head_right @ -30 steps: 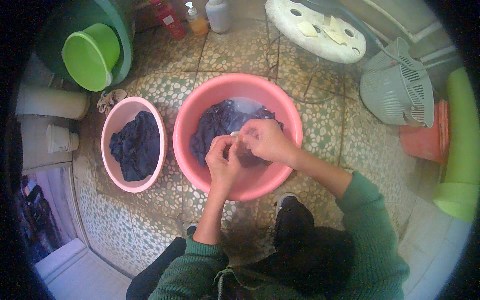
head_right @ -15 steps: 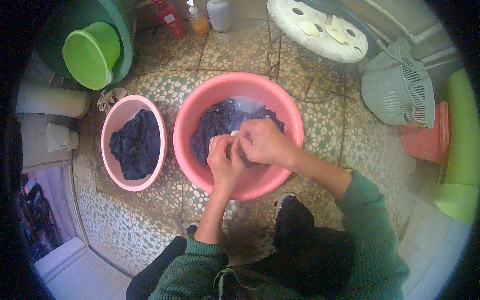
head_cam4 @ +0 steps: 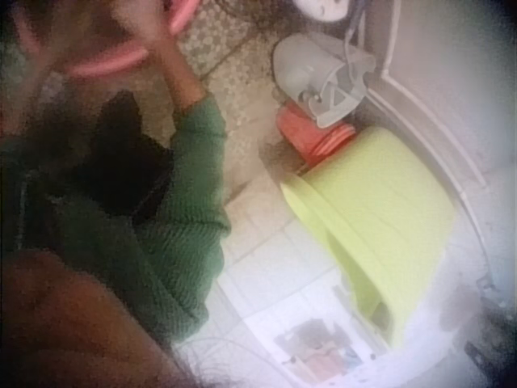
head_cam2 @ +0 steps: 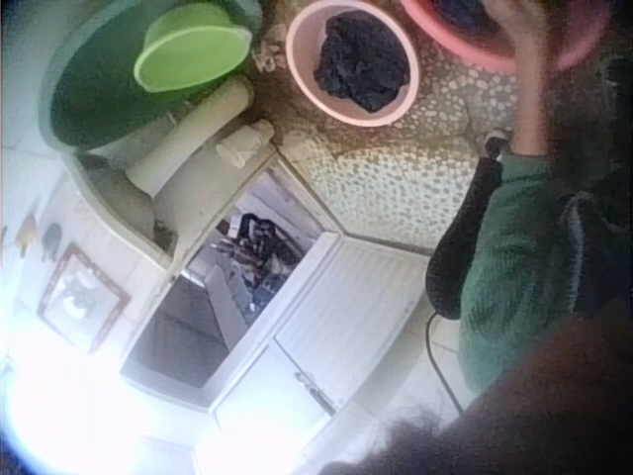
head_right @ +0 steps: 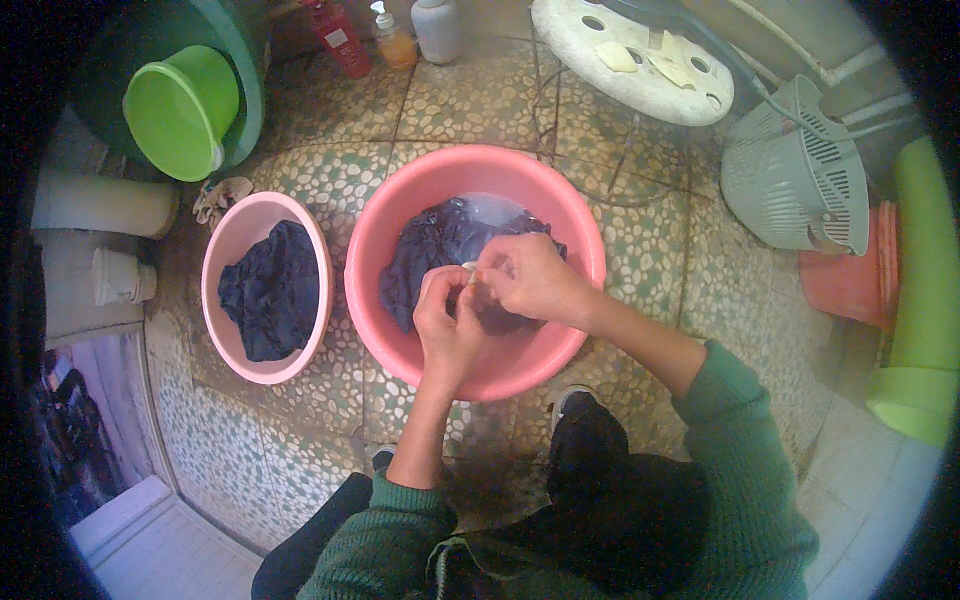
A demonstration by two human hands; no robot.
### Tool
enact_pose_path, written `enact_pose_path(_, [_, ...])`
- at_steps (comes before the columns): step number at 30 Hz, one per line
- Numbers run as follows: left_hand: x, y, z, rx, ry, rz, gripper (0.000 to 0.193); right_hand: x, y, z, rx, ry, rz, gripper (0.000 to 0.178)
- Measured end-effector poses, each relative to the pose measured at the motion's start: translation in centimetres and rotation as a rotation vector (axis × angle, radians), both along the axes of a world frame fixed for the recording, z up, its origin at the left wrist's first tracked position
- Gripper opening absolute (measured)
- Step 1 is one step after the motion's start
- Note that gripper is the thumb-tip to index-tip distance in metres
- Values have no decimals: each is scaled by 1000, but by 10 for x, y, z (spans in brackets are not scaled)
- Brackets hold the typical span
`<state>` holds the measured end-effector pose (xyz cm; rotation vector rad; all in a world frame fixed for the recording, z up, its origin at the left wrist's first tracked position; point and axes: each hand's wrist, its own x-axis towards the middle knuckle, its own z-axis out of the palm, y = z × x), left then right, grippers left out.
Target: The person hand-washes a dark garment in a pink basin filled with water, using a small orange bar of soap to scrub the fabric. The person repeatedly rubs the soap against the cloth and rinses it in the basin.
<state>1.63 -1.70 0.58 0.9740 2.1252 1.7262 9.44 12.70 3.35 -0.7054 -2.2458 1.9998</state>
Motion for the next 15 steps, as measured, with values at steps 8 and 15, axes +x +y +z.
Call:
enact_pose_path(8, [-5, -8, -5, 131, -608, -103, 7, 1, 4, 7, -100, -53, -2, 7])
enact_pose_path(15, [-13, -17, 80, 254, -254, -177, 8, 11, -4, 105, -282, 16, 44, 4])
